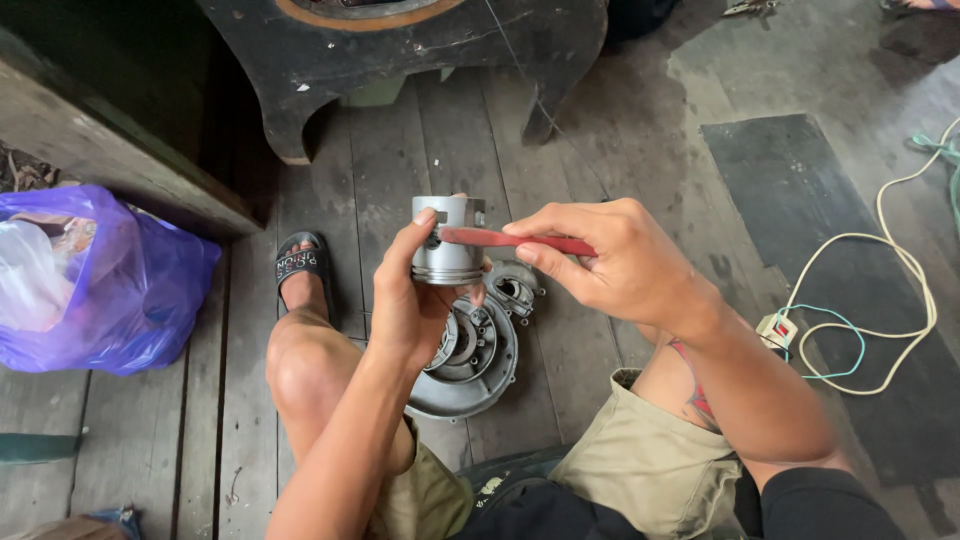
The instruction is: Cleaning and smoothing a motorcycle piston using a small abrasive tool
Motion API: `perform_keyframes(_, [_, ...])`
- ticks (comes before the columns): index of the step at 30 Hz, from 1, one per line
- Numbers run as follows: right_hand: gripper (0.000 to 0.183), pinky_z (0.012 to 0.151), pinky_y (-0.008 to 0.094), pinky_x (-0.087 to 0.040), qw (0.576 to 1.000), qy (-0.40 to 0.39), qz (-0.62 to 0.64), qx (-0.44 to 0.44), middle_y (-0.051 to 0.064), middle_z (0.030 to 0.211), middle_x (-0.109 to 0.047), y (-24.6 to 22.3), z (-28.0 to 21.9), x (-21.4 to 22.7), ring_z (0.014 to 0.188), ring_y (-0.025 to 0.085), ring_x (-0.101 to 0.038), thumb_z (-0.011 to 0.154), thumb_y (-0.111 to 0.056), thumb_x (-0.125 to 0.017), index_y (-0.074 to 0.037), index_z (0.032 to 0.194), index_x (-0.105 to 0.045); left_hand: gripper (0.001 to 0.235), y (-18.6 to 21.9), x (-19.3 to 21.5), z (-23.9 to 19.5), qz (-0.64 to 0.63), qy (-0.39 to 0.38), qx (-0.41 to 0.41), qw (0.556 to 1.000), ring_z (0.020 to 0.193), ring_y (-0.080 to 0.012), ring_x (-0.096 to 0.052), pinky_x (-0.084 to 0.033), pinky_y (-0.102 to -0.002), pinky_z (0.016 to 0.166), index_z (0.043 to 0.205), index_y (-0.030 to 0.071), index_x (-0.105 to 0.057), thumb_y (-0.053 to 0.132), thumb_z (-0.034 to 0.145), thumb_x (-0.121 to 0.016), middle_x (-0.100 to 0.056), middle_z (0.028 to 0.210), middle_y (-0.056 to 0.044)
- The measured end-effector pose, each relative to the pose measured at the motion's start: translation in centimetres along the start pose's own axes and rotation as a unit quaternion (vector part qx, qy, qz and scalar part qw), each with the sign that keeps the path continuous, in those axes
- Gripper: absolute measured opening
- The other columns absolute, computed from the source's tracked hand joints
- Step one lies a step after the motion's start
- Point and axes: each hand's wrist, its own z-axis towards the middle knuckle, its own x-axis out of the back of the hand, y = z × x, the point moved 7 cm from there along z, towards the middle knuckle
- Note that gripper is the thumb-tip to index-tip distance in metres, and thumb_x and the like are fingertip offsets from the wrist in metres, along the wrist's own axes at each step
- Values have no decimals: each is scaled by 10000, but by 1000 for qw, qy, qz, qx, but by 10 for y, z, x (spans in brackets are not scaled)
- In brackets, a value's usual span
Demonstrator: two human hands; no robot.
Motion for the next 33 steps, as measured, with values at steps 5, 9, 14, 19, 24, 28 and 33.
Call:
perform_keyframes(5, [122, 456, 288, -475, 1000, -3, 5, 5, 73, 806, -767, -4, 2, 0, 463, 199, -525, 998, -106, -662, -121, 1064, -763, 440, 0, 3, 1, 8, -1, -2, 1000, 716, -377, -696, -549, -394, 462, 1109, -73, -610, 344, 968, -612, -681, 894, -276])
perform_keyframes(9, [122, 459, 322, -484, 1000, -12, -2, 3, 86, 768, -740, -6, 3, -1, 459, 237, -524, 997, -123, -662, -125, 1070, -759, 434, 1, 3, 0, 7, 0, -6, 1000, 717, -375, -694, -550, -394, 467, 1117, -73, -615, 335, 969, -610, -676, 891, -275])
perform_keyframes(14, [135, 433, 265, -431, 1000, -10, 1, -4, 36, 689, -673, -4, 3, 0, 447, 139, -449, 1006, -147, -665, -182, 1078, -774, 437, 4, 0, -1, 9, -4, -10, 1000, 717, -372, -694, -554, -391, 473, 1119, -75, -619, 335, 968, -608, -680, 893, -282])
perform_keyframes(19, [166, 430, 245, -422, 1000, 0, -22, 7, 9, 618, -613, 1, 0, 0, 436, 138, -479, 996, -163, -686, -219, 1112, -791, 479, 0, 5, 1, 3, -13, -13, 1000, 715, -382, -701, -555, -415, 469, 1179, -87, -612, 339, 960, -605, -698, 916, -295])
perform_keyframes(24, [198, 481, 313, -480, 997, 33, -67, -19, 7, 792, -760, 8, -1, 5, 515, 217, -619, 1014, -213, -633, -245, 1144, -780, 522, -1, 7, 3, 15, -6, -17, 1000, 746, -366, -707, -558, -415, 471, 1251, -59, -593, 375, 960, -580, -697, 953, -253])
perform_keyframes(28, [235, 508, 297, -484, 995, 47, -68, -52, -39, 964, -793, 11, -3, 3, 539, 203, -616, 1027, -247, -606, -276, 1221, -736, 488, -7, 18, 10, 4, -1, -9, 1000, 737, -376, -714, -582, -403, 479, 1230, -46, -608, 370, 979, -568, -717, 963, -247])
perform_keyframes(33, [191, 637, 366, -585, 999, 12, -45, -6, 40, 875, -785, 2, 2, -5, 729, 297, -755, 1012, -211, -622, -202, 1172, -726, 509, -6, 22, 11, -7, 9, 7, 1000, 716, -390, -701, -589, -410, 450, 1153, -53, -622, 423, 986, -557, -712, 958, -247])
